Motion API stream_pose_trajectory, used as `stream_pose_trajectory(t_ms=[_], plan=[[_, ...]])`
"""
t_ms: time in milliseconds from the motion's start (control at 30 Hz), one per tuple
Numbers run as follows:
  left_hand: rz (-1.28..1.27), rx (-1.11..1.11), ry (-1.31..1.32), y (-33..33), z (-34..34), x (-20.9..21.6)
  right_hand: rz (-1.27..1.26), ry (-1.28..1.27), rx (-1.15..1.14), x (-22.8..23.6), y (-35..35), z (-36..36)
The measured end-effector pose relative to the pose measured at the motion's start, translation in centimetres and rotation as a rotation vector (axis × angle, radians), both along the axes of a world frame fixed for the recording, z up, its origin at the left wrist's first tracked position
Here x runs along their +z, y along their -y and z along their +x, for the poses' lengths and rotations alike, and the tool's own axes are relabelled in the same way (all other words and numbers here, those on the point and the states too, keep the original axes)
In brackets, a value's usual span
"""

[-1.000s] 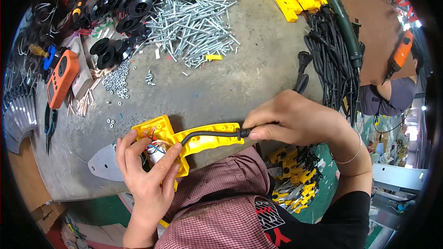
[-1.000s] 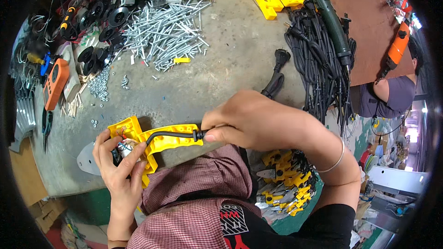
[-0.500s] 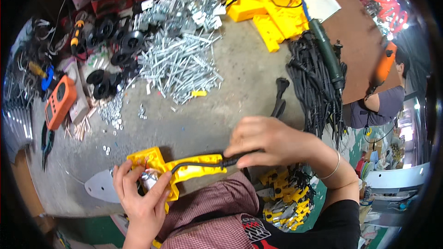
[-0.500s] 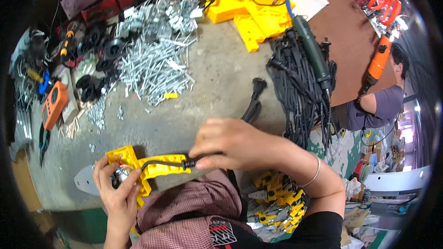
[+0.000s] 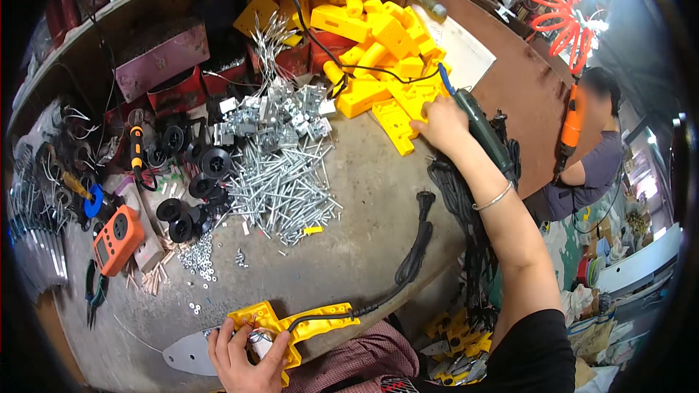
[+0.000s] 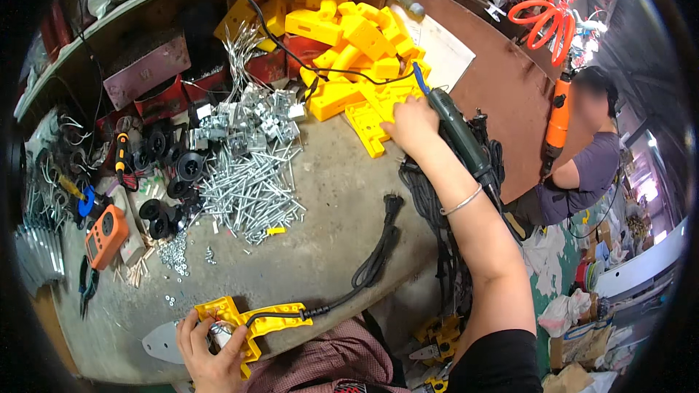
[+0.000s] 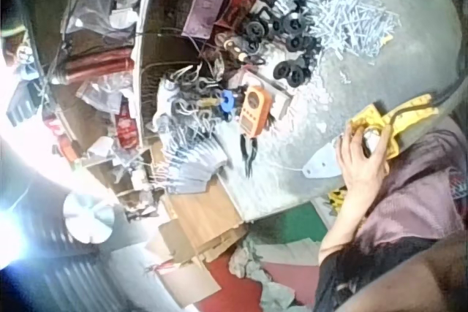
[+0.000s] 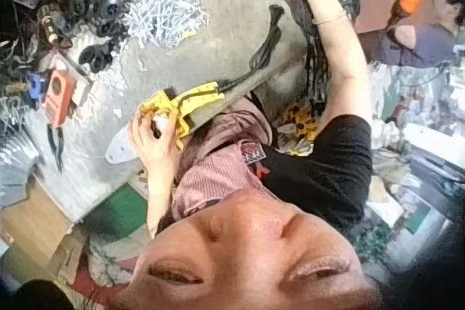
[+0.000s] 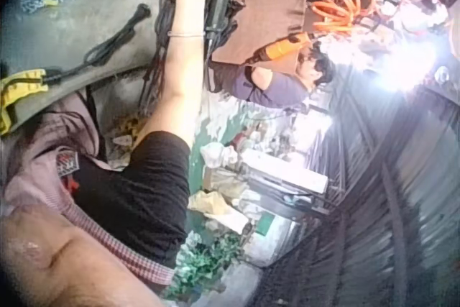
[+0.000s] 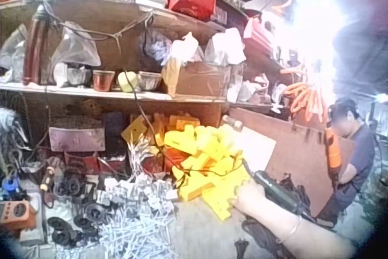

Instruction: Assembling the internal components and housing of a portable mini electric chainsaw.

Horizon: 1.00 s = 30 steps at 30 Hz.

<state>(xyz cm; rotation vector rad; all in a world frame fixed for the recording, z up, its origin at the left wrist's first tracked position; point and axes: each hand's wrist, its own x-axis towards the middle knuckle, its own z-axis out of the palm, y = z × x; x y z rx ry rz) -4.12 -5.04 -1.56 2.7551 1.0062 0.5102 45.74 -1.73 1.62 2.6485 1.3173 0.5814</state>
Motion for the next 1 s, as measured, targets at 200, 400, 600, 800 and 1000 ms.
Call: stream_pose_trajectory(t_ms=[200,400,600,800,1000], plan=[[0.016,-0.024,0.061,-0.5,-0.2,-0.5,0.326,-0.588,0.306,2.0,-0.8,-8.2],[0.063,-0.042,0.042,-0.9,-0.3,-0.4,0.011,-0.889,0.41,0.6,0.1,-11.8],[0.042,-0.021,0.073,-0.2,0.3,-0.3,-0.065,-0.438,0.627,-1.1,3.4,-6.7],[0.024,0.002,0.068,0.0,-0.1,-0.6,0.089,-0.575,0.559,-0.5,3.9,-7.8],[0.059,-0.019,0.126,-0.7,0.6,-0.8,0.497,-1.561,0.433,2.5,8.4,-17.7]])
